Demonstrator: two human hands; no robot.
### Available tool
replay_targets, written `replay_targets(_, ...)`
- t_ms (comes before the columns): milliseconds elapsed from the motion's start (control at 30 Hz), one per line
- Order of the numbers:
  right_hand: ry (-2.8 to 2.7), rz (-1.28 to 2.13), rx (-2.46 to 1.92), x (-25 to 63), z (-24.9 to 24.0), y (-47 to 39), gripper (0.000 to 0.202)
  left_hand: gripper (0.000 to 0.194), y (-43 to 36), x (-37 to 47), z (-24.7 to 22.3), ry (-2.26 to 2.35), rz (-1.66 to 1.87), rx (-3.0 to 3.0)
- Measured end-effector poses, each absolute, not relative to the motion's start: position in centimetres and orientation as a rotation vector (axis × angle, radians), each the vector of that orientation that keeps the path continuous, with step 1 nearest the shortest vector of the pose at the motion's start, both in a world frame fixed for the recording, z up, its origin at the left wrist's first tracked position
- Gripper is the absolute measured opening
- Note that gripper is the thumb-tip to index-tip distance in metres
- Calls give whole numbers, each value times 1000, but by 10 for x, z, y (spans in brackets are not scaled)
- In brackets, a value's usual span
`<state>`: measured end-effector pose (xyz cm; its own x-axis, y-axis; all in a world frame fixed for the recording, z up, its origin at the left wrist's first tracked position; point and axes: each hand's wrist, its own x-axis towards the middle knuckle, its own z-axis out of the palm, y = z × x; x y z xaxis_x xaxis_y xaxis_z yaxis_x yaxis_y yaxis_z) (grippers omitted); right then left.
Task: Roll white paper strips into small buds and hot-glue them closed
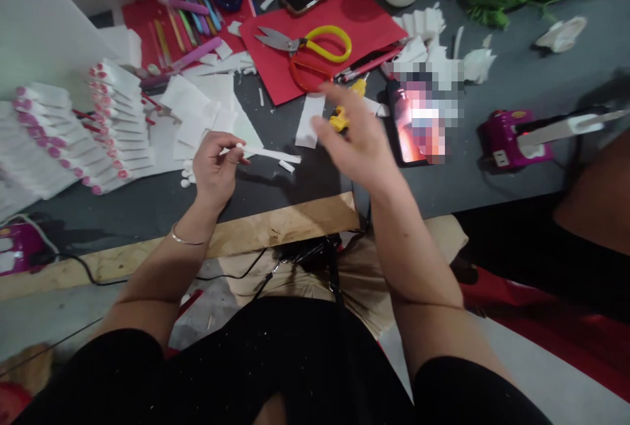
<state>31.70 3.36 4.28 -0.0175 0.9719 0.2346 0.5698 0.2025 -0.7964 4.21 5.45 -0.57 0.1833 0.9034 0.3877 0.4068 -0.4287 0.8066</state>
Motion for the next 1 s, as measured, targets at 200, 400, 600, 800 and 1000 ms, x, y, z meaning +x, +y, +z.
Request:
replay_targets(200, -1677, 1507, -1104, 234, 36, 59, 42, 43, 49, 40, -2, 1283, 1166, 2036)
replay_targets(400, -1679, 1504, -1101, 241, 26, 63, 32, 37, 50, 39, 2, 1231, 1156, 2183)
replay_targets(600, -1740, 1452, -1128, 247, 23, 62, 35, 27, 52, 38, -1, 1183, 1107, 2522)
replay_targets(800, -1797, 1282, -1195, 242, 17, 60, 34, 29, 49, 38, 0, 1299, 827, 2624)
replay_targets(1000, -1740, 1176, -1182, 237, 10, 60, 30, 29, 49, 39, 2, 1277, 1088, 2187)
